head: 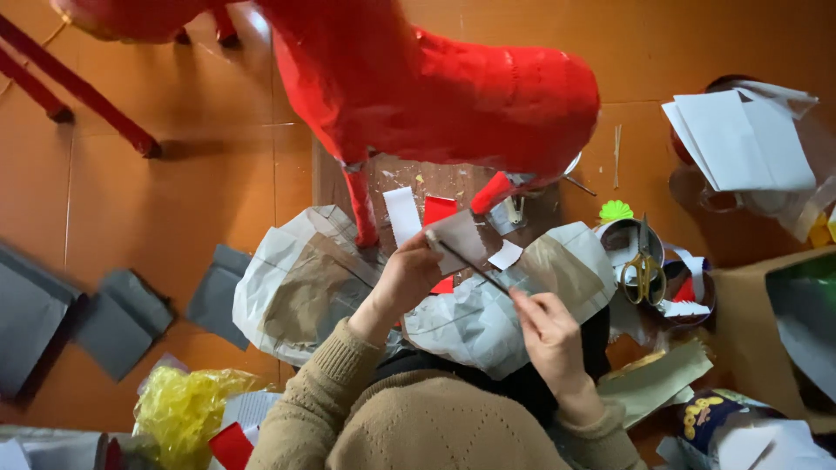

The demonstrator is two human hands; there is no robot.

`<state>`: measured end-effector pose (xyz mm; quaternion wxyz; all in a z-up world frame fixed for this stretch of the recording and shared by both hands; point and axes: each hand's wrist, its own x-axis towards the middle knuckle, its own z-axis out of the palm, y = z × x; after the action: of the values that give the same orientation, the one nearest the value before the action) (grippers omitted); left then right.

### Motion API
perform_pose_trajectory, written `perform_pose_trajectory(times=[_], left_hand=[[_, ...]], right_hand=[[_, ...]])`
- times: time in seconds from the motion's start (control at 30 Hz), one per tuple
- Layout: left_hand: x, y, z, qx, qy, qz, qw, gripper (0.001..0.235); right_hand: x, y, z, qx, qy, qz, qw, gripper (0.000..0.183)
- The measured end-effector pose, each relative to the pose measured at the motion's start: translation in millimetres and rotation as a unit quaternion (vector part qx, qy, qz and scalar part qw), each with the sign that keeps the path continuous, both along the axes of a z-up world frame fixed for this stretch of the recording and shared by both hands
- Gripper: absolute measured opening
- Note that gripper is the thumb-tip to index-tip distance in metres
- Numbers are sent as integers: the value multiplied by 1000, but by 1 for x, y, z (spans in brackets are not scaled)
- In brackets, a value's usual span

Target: Cutting paper strips and applying them to a paper mache animal figure

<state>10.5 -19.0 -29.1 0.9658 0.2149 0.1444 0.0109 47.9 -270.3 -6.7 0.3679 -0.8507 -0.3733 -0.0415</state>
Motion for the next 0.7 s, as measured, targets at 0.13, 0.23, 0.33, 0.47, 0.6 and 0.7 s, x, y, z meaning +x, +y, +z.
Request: perform_pose_trajectory(times=[0.13,0.23,0.33,0.47,0.6,0.7], left_hand=[[4,-11,-5,23,29,-16,999,52],[10,-19,18,28,12,-12,999,56],[18,-31,2,36,15,-26,999,62],[29,-35,22,51,29,-32,998,67],[28,-40,43,70,21,-45,996,71],[29,-36,38,68,5,-47,997,71]], right_hand=[[11,-20,-8,-6,12,-91,996,33],[7,-36,-32,26,9,-137,990,30],[-9,-22,-15,13,16,-117,993,29],[-12,-12,5,-5,37,-103,994,28],[-2,-34,1,3,56,-130,990,28],[-6,-41,-1,8,50,-145,988,28]])
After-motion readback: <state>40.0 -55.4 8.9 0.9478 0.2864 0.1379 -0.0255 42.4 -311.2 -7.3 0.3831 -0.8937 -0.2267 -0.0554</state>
